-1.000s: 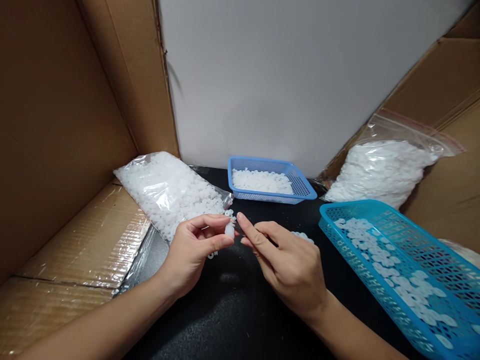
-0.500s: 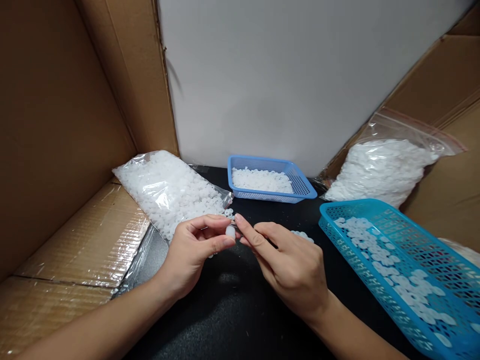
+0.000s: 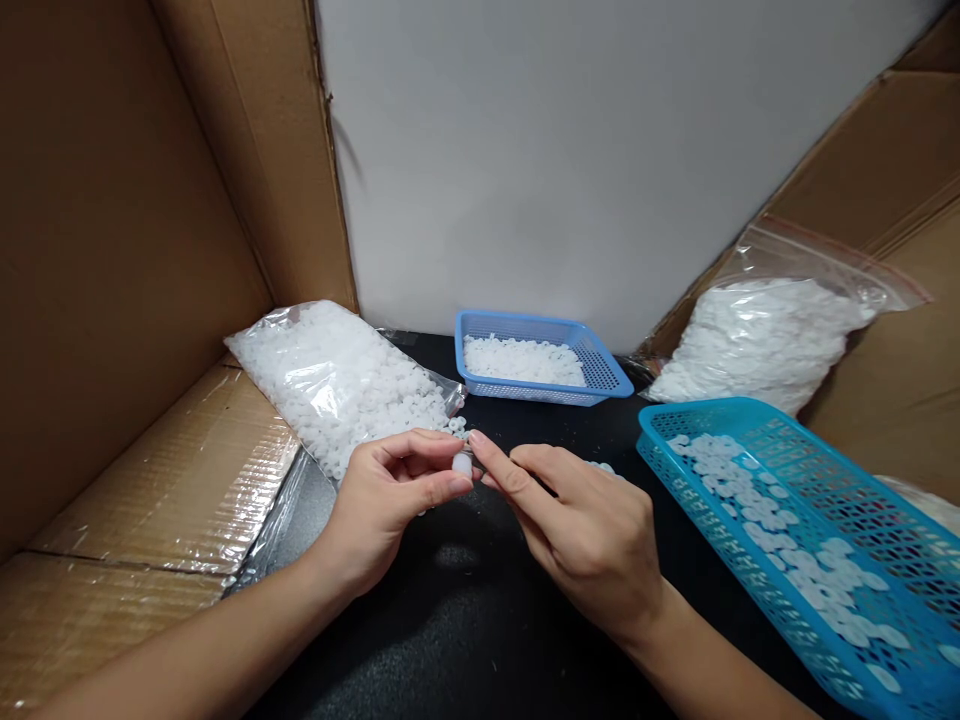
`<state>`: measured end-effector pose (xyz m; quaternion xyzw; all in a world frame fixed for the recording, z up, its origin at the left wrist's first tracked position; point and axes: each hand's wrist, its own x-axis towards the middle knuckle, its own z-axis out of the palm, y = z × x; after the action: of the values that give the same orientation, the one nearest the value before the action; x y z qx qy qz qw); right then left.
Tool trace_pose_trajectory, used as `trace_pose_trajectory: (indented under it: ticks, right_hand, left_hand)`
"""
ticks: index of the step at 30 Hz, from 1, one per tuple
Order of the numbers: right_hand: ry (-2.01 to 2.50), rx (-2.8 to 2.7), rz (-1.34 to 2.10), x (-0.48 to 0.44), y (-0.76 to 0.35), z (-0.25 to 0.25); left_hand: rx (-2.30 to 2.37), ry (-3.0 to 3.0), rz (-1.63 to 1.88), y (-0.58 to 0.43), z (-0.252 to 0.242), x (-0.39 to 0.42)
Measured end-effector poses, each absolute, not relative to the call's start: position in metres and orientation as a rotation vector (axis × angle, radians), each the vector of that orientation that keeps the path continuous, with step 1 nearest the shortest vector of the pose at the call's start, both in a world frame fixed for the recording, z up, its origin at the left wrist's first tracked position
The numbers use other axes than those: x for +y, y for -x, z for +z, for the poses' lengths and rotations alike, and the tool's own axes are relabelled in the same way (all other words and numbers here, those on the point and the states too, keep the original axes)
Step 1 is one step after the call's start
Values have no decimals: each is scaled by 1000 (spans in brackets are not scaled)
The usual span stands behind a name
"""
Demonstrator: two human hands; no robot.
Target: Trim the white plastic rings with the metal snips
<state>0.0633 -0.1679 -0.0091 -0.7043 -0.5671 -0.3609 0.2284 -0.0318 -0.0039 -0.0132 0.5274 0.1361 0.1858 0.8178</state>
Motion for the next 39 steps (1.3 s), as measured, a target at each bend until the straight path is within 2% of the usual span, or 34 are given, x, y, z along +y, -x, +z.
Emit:
trace_pose_trajectory:
  ticks: [6,13,39]
  right_hand:
    - [1966,-1549,-1010,-169,-64,-10]
    - [1864,-1296,-710,-168,-74,-15]
    - [1714,-1335,-674,-172,-75,-17]
  left_hand:
    - [249,-1133,390,34,-13,-3]
    - [115,-1168,453,34,-7,-1]
    - [49,-1289,557,38,-3,-3]
